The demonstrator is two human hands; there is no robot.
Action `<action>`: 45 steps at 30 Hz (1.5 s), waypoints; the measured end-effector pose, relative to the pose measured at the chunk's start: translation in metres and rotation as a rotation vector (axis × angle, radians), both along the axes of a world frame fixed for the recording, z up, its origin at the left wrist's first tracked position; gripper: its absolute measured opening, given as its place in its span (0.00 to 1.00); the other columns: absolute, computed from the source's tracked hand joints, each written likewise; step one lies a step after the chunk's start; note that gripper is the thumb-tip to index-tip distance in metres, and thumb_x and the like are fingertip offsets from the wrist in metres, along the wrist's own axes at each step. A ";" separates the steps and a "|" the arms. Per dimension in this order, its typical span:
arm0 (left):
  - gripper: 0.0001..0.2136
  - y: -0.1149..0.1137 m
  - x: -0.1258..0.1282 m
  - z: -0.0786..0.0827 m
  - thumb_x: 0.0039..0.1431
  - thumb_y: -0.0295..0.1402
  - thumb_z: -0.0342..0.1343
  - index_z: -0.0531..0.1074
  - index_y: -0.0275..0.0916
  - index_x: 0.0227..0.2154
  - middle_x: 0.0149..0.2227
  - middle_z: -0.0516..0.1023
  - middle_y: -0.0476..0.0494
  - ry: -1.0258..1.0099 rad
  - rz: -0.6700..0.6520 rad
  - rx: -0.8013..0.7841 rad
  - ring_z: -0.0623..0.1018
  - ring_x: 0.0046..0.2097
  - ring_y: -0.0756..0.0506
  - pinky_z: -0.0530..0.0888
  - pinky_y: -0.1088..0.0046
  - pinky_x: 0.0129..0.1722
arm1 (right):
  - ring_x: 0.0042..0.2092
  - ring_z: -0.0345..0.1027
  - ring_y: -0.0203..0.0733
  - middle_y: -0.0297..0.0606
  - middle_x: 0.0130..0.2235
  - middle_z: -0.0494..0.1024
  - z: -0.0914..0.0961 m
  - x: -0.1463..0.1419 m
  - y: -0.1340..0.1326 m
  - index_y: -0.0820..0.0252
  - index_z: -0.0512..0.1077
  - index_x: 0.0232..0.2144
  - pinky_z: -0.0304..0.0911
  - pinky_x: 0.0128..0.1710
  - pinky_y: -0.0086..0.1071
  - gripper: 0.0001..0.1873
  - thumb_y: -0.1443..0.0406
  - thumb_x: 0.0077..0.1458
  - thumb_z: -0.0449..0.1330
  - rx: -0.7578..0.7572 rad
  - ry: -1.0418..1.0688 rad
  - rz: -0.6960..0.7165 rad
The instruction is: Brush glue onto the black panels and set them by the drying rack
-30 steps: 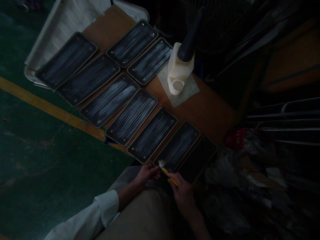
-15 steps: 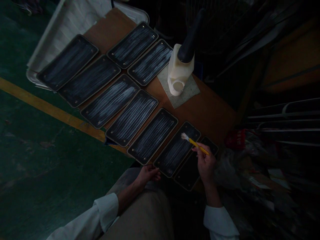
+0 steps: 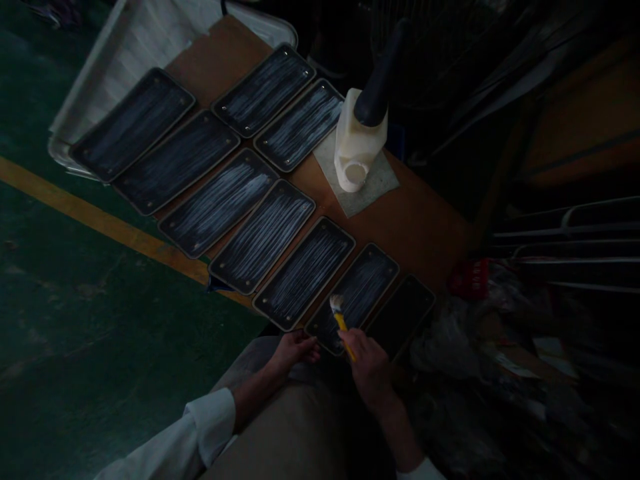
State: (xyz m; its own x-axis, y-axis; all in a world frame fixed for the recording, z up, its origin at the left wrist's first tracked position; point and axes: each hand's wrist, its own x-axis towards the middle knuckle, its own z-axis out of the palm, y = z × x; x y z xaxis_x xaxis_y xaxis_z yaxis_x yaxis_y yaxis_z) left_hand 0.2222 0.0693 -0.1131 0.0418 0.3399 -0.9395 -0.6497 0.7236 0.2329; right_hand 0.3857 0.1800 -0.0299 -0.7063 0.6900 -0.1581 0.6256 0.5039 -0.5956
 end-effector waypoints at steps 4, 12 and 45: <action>0.22 -0.002 0.000 -0.001 0.40 0.45 0.72 0.72 0.34 0.29 0.25 0.80 0.44 0.011 -0.001 0.034 0.79 0.25 0.47 0.75 0.72 0.27 | 0.39 0.76 0.38 0.36 0.39 0.79 0.018 0.003 0.001 0.53 0.72 0.46 0.72 0.39 0.30 0.11 0.64 0.66 0.52 -0.265 0.145 -0.172; 0.14 -0.004 0.002 -0.002 0.48 0.41 0.68 0.72 0.37 0.27 0.26 0.80 0.45 0.032 -0.035 0.030 0.79 0.26 0.46 0.75 0.70 0.28 | 0.48 0.73 0.43 0.42 0.45 0.77 -0.008 -0.001 0.094 0.55 0.71 0.50 0.69 0.49 0.38 0.13 0.64 0.66 0.52 0.138 0.161 -0.284; 0.30 -0.009 0.011 -0.016 0.29 0.56 0.71 0.70 0.37 0.27 0.24 0.77 0.44 -0.055 0.069 0.041 0.77 0.25 0.44 0.70 0.70 0.25 | 0.39 0.77 0.38 0.35 0.39 0.79 0.042 -0.019 0.126 0.52 0.72 0.47 0.72 0.38 0.28 0.11 0.60 0.65 0.53 -0.048 0.225 -0.326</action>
State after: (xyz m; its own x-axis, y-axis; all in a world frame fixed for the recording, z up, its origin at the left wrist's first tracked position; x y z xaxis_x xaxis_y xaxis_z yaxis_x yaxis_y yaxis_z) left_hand 0.2330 0.0603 -0.1291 0.0680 0.3823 -0.9216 -0.7102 0.6673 0.2244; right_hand 0.3666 0.3065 0.0126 -0.4721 0.8794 -0.0618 0.5990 0.2686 -0.7544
